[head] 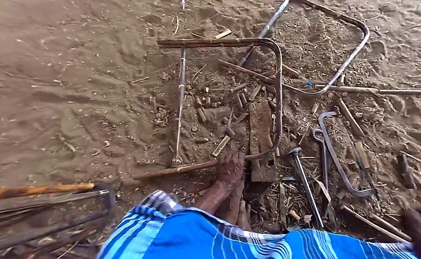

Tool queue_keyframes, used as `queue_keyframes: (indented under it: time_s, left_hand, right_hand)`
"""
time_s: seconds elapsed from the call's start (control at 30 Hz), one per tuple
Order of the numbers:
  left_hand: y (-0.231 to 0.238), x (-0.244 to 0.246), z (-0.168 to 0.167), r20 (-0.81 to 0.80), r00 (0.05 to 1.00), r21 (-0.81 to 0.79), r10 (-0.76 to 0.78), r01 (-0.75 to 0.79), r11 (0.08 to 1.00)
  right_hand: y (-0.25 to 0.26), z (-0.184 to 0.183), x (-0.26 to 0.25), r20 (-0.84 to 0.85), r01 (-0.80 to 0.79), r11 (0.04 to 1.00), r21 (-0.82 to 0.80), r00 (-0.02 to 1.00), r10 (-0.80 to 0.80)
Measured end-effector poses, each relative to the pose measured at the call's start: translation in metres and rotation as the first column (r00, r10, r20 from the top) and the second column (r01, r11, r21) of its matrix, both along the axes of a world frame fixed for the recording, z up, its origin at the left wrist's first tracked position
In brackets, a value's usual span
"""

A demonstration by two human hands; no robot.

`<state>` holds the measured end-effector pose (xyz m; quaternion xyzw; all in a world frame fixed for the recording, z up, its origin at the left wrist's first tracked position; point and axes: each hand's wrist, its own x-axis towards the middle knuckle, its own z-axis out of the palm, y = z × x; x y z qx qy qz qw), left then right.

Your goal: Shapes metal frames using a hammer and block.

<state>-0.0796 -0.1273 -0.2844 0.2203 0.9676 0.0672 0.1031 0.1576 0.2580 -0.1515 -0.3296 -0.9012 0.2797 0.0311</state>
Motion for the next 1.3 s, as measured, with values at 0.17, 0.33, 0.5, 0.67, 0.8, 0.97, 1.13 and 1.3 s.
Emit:
queue_keyframes:
  time_s: [0.17,0.33,0.5,0.67,0.8,0.97,1.13,1.3]
  left_hand:
    - [0.006,0.004,-0.005,-0.060,0.998,0.047,0.023,-0.020,0.999]
    - [0.001,0.001,-0.007,-0.049,0.996,0.006,0.075,-0.074,0.997]
    - [0.004,-0.021,0.005,0.139,0.987,0.440,-0.076,0.008,0.898]
    - [0.020,-0.019,-0.018,0.079,0.997,0.604,-0.018,-0.033,0.796]
    - [0.025,-0.012,-0.019,0.037,0.998,0.568,0.058,-0.069,0.820]
    - [0.024,-0.013,-0.021,-0.079,0.997,0.549,0.018,0.028,0.835]
    - [0.026,-0.013,-0.022,-0.075,0.997,0.520,0.013,0.028,0.854]
    - [0.022,-0.016,-0.024,-0.112,0.994,0.548,-0.009,0.069,0.833]
  right_hand:
    - [-0.100,-0.043,-0.140,-0.050,-0.396,0.916,-0.067,0.918,0.393]
    - [-0.165,-0.074,-0.206,-0.154,-0.689,0.723,0.042,0.711,0.686]
    - [-0.184,-0.098,-0.224,-0.124,-0.684,0.722,0.107,0.711,0.692]
    - [-0.198,-0.105,-0.217,-0.114,-0.680,0.705,0.204,0.698,0.707]
    - [-0.203,-0.112,-0.212,-0.179,-0.672,0.720,0.175,0.698,0.694]
    - [-0.157,-0.070,-0.143,0.289,-0.386,0.922,0.025,0.886,0.363]
    - [-0.107,-0.114,-0.066,0.759,-0.269,0.962,0.040,0.635,0.146]
    - [-0.103,-0.109,-0.045,0.480,-0.046,0.996,-0.081,0.874,0.080]
